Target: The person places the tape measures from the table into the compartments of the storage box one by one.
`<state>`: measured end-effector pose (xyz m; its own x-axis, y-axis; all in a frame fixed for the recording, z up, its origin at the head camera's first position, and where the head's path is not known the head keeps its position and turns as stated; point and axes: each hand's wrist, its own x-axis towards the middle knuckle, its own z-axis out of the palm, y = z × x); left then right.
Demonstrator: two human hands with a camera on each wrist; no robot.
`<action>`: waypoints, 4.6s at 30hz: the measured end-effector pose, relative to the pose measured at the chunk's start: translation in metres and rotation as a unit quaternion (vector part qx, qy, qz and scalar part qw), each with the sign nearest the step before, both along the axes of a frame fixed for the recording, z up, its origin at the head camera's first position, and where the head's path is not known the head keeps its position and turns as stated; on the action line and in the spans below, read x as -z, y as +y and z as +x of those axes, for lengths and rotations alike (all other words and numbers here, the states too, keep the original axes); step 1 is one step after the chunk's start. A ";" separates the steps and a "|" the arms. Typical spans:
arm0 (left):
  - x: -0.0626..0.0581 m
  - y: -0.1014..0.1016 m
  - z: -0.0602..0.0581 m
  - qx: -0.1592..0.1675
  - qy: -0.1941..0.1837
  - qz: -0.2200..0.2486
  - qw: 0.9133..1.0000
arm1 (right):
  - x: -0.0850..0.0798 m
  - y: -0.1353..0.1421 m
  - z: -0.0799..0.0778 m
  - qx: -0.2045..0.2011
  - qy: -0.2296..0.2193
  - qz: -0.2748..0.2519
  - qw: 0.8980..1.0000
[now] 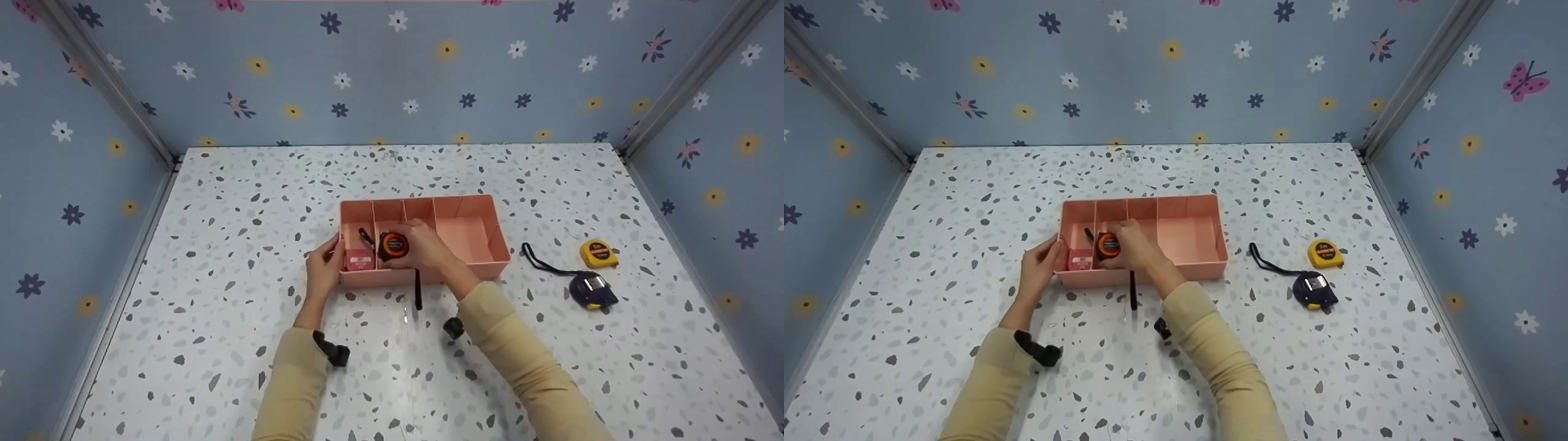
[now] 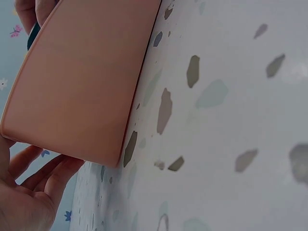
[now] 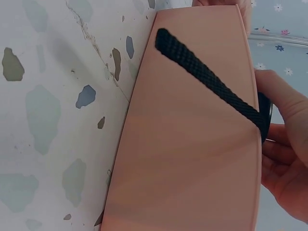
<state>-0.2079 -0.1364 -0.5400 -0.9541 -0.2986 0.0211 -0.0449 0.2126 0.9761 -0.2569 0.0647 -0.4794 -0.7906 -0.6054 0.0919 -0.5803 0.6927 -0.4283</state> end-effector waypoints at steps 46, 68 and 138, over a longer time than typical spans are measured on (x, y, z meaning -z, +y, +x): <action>0.001 0.000 -0.001 -0.003 0.004 0.000 1.000 | 0.021 -0.001 -0.025 -0.110 -0.022 -0.026 0.993; 0.001 0.000 -0.002 -0.011 0.002 -0.011 1.000 | 0.015 -0.013 -0.022 -0.053 -0.069 0.063 0.994; 0.000 0.000 -0.002 -0.003 -0.003 0.003 1.000 | -0.012 0.019 0.005 -0.092 -0.070 -0.105 0.988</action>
